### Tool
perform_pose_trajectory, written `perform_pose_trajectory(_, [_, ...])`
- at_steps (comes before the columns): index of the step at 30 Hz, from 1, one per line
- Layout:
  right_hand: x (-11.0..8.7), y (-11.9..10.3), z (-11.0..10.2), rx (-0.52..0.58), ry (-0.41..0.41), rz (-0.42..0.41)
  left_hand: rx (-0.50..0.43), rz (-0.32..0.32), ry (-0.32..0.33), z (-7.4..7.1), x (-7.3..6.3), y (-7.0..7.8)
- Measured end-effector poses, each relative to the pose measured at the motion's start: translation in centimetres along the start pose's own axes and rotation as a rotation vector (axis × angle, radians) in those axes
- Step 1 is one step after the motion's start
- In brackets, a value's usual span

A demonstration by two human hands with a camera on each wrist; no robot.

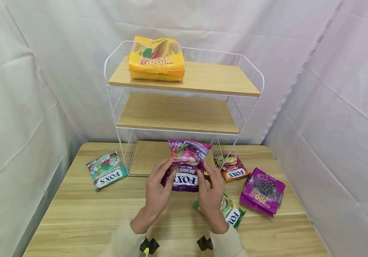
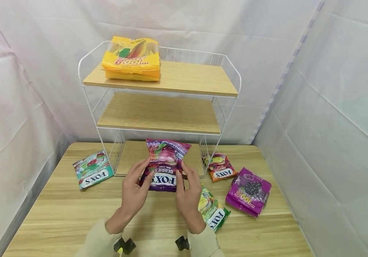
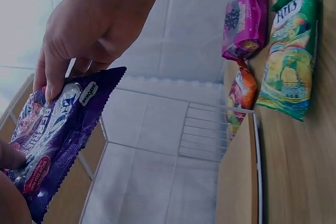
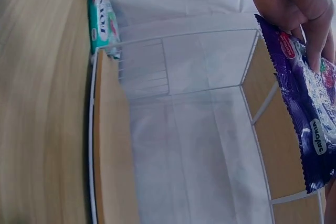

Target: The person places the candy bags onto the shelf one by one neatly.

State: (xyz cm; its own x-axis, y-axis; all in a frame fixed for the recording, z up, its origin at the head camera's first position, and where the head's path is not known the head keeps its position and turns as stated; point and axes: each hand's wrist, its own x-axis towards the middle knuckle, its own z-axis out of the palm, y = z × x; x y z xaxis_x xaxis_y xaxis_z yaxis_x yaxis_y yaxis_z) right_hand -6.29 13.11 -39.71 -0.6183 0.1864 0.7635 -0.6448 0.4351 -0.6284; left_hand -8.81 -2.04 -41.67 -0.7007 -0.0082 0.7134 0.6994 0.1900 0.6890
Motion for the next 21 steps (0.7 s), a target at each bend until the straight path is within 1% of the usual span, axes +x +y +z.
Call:
perform_pose_trajectory(3, [0.6, -0.2, -0.2, 0.030, 0.006, -0.016, -0.012, 0.023, 0.007, 0.0, 0.5, 0.3])
perform_pose_trajectory(7, [1.3, -0.3, -0.3, 0.068, 0.007, -0.052, -0.018, 0.079, 0.023, 0.1, 1.3, 0.7])
perform_pose_trajectory(9, [1.6, -0.3, -0.4, 0.088, 0.011, -0.071, -0.023, 0.096, 0.023, 0.1, 1.7, 0.9])
perform_pose_trajectory(15, [2.8, -0.7, -0.8, 0.100, 0.019, -0.093, -0.055, 0.097, 0.001, 0.1, 3.0, 1.5])
perform_pose_trajectory(21, [4.2, -1.1, -1.4, 0.079, 0.056, -0.112, -0.079, 0.140, -0.002, 0.4, 4.5, 2.4])
